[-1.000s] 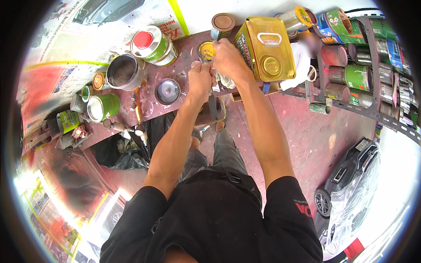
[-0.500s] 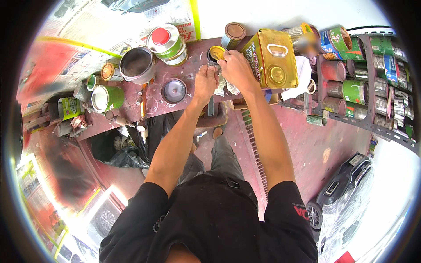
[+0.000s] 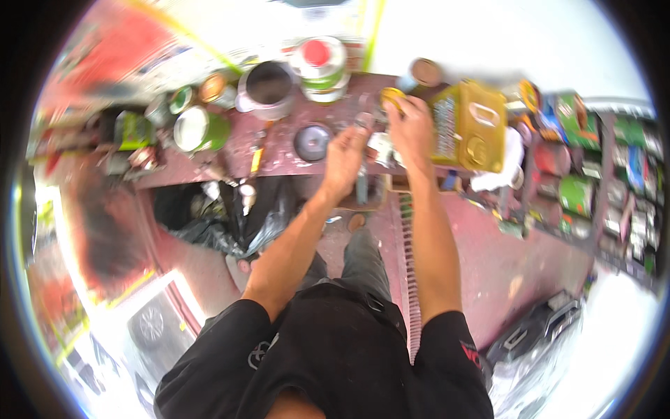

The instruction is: The person prepares a paint mixture by pouring liquid from a can into a container using a paper funnel. They then walk to a car covered in plastic and newspaper, retrieve a sanding block and cloth from a bucket, and sand the car's hood. Finally, they wipe the sanded area with the cloth.

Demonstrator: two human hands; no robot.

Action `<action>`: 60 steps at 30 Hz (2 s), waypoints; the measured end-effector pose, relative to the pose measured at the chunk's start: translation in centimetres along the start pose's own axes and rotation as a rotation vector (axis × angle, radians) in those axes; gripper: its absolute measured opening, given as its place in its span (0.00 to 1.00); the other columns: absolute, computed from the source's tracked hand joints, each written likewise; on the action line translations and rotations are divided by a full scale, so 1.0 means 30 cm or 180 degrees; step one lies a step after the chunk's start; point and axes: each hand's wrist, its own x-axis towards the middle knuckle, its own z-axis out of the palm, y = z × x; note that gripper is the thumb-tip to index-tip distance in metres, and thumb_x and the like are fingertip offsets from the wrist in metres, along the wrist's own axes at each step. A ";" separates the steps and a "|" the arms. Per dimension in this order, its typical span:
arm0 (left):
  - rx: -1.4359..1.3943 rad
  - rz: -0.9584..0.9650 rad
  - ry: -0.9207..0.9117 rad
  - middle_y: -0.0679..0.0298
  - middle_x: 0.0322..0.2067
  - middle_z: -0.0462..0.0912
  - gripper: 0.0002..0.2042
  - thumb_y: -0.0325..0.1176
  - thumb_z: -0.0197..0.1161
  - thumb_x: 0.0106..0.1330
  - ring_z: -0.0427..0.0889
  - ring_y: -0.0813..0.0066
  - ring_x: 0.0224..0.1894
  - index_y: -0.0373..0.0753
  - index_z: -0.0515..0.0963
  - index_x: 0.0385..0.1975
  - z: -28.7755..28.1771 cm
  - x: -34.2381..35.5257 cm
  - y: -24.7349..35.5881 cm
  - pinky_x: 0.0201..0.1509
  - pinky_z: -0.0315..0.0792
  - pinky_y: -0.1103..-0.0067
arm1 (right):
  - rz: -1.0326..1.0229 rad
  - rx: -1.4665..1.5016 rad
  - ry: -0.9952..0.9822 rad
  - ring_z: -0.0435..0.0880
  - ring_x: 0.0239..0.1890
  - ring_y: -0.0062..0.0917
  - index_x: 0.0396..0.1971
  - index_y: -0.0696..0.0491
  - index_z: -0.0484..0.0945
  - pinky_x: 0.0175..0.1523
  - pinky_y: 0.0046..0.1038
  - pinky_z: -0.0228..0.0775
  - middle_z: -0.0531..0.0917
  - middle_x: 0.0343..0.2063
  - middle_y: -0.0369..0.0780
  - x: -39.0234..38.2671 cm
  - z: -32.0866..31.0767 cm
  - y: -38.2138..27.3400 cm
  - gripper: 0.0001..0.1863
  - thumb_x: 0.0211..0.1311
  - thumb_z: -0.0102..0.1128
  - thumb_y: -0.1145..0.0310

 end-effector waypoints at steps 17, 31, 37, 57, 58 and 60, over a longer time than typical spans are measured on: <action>0.0378 0.0475 0.1037 0.76 0.32 0.75 0.12 0.35 0.56 0.82 0.69 0.88 0.32 0.37 0.83 0.53 -0.548 -0.467 0.329 0.38 0.66 0.85 | 0.1358 0.1292 0.0216 0.80 0.30 0.20 0.42 0.61 0.81 0.36 0.28 0.72 0.80 0.25 0.34 0.122 0.005 0.057 0.14 0.78 0.59 0.63; -0.0028 0.1111 0.1561 0.67 0.32 0.83 0.12 0.36 0.60 0.80 0.77 0.83 0.29 0.35 0.79 0.53 -0.610 -0.421 0.412 0.32 0.71 0.83 | 0.3263 0.4969 0.0019 0.81 0.30 0.21 0.37 0.50 0.81 0.33 0.26 0.71 0.83 0.29 0.33 -0.465 0.323 0.079 0.05 0.76 0.61 0.68; 0.0678 0.1467 0.0923 0.68 0.31 0.83 0.12 0.33 0.60 0.80 0.79 0.83 0.31 0.33 0.79 0.54 -0.284 -0.295 0.430 0.37 0.73 0.83 | 0.3269 0.3311 -0.0126 0.86 0.36 0.22 0.55 0.59 0.81 0.35 0.23 0.75 0.86 0.41 0.39 -0.489 0.273 0.016 0.16 0.79 0.58 0.62; 0.2469 0.2133 -0.0422 0.60 0.35 0.87 0.09 0.31 0.61 0.77 0.86 0.77 0.31 0.33 0.81 0.48 0.161 0.224 0.267 0.37 0.79 0.78 | 0.2862 0.1442 -0.0119 0.88 0.36 0.31 0.52 0.56 0.85 0.42 0.33 0.78 0.90 0.37 0.46 -1.049 0.039 0.400 0.19 0.76 0.59 0.57; 0.2446 0.2014 -0.0480 0.60 0.35 0.87 0.09 0.31 0.62 0.77 0.86 0.77 0.31 0.33 0.82 0.47 0.161 0.237 0.254 0.36 0.79 0.77 | 0.3048 0.1449 -0.0029 0.91 0.41 0.39 0.51 0.55 0.85 0.46 0.37 0.80 0.90 0.39 0.51 -1.106 0.026 0.438 0.18 0.75 0.59 0.57; 0.2707 0.2047 -0.0554 0.59 0.32 0.87 0.09 0.32 0.62 0.76 0.86 0.76 0.30 0.33 0.82 0.46 0.156 0.250 0.236 0.36 0.78 0.75 | 0.2961 0.0828 0.0086 0.91 0.41 0.38 0.52 0.55 0.85 0.46 0.37 0.80 0.90 0.40 0.51 -1.197 -0.013 0.493 0.18 0.74 0.60 0.58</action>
